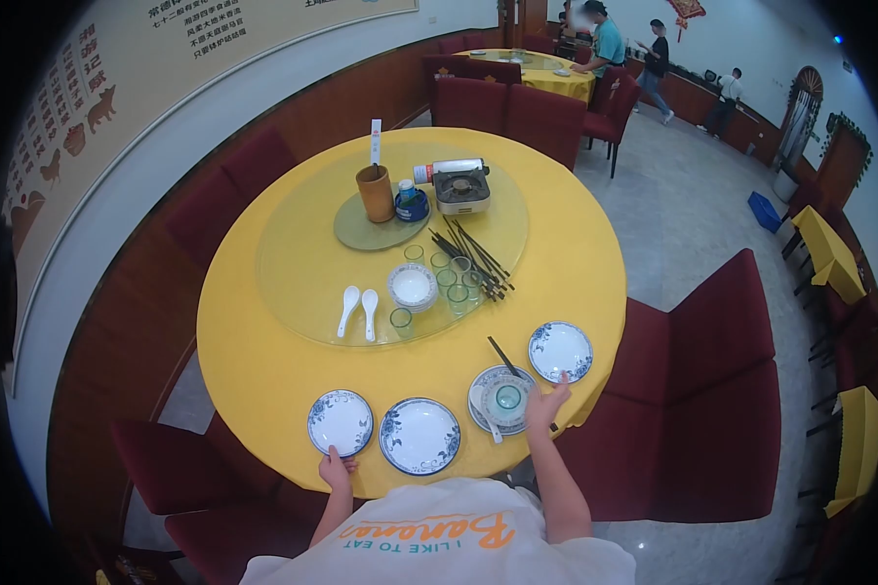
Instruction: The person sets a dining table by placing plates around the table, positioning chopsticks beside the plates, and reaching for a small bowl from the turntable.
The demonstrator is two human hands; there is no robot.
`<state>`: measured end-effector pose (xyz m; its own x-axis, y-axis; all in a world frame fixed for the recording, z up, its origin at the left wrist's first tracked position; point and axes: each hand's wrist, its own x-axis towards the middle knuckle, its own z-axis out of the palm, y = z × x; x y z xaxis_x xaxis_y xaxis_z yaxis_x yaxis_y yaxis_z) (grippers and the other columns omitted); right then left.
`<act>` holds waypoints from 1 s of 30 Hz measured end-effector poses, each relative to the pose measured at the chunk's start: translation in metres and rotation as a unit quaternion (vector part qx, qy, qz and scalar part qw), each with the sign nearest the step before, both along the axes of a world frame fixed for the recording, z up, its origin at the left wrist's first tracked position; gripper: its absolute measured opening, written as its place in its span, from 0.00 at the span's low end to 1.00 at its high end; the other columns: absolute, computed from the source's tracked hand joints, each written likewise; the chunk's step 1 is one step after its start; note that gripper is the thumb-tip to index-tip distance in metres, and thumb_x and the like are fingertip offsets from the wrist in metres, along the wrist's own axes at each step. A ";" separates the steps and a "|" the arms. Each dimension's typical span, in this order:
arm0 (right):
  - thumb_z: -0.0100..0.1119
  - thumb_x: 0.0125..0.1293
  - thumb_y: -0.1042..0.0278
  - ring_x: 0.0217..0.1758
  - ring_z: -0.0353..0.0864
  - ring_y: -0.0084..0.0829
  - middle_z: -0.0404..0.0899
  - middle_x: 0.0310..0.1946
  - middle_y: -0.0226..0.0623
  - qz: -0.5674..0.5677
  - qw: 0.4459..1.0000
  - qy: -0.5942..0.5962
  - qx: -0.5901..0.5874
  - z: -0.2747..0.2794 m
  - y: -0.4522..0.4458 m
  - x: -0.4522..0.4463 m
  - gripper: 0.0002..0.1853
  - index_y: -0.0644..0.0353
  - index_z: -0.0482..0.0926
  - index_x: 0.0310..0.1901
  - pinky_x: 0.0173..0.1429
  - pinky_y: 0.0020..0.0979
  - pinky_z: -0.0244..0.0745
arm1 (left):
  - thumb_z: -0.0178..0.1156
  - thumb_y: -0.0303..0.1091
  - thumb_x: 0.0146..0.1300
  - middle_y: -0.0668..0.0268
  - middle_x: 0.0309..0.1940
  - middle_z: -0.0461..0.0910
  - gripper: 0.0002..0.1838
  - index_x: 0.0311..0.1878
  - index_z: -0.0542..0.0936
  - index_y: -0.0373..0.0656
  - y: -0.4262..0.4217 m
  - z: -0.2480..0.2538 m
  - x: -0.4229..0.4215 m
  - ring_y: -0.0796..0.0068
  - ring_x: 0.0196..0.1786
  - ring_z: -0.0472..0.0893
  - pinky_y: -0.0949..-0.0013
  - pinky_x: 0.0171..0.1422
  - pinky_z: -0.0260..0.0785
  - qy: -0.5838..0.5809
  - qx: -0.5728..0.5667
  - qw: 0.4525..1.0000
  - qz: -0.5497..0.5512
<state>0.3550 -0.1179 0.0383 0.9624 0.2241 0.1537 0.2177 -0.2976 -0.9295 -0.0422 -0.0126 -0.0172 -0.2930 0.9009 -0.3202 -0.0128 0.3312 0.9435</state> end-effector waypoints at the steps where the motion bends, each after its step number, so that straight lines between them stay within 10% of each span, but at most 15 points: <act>1: 0.59 0.55 0.72 0.43 0.65 0.34 0.64 0.42 0.40 0.051 0.999 -0.004 0.012 0.008 0.002 -0.011 0.30 0.60 0.61 0.60 0.43 0.30 0.64 | 0.46 0.44 0.68 0.60 0.15 0.75 0.22 0.26 0.72 0.34 0.000 0.000 0.000 0.75 0.12 0.74 0.78 0.13 0.63 0.004 0.004 1.000 -0.001; 5: 0.60 0.55 0.72 0.22 0.62 0.19 0.67 0.29 0.28 0.286 0.958 0.005 0.029 0.012 0.007 -0.060 0.21 0.60 0.71 0.52 0.25 0.22 0.60 | 0.47 0.44 0.68 0.60 0.15 0.75 0.22 0.26 0.72 0.34 -0.001 0.000 0.000 0.76 0.12 0.74 0.78 0.13 0.63 0.015 0.004 1.000 0.000; 11: 0.59 0.57 0.60 0.31 0.73 0.35 0.72 0.31 0.36 0.469 0.876 -0.030 -0.112 0.041 0.009 -0.095 0.22 0.62 0.70 0.51 0.36 0.33 0.69 | 0.48 0.44 0.67 0.60 0.15 0.75 0.22 0.25 0.72 0.34 0.000 -0.002 -0.001 0.75 0.12 0.75 0.77 0.13 0.63 0.016 0.001 1.000 0.003; 20: 0.57 0.53 0.39 0.30 0.78 0.35 0.77 0.29 0.42 0.473 0.838 0.025 -0.271 0.001 0.000 -0.102 0.38 0.63 0.65 0.57 0.34 0.32 0.72 | 0.47 0.44 0.68 0.60 0.15 0.75 0.22 0.26 0.72 0.34 0.001 -0.005 -0.003 0.74 0.12 0.75 0.77 0.13 0.63 0.015 0.000 1.000 -0.008; 30: 0.54 0.56 0.39 0.22 0.77 0.31 0.77 0.26 0.40 0.505 0.816 0.121 -0.252 -0.018 0.001 -0.096 0.34 0.64 0.67 0.52 0.27 0.30 0.71 | 0.47 0.43 0.67 0.60 0.16 0.75 0.21 0.27 0.72 0.34 -0.001 -0.004 -0.003 0.75 0.13 0.75 0.78 0.14 0.63 0.012 0.006 1.000 -0.011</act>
<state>0.2595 -0.1170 0.0205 0.2353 0.8986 -0.3704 0.4178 -0.4376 -0.7962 -0.0451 -0.0134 -0.0211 -0.2814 0.9105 -0.3029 0.0167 0.3203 0.9472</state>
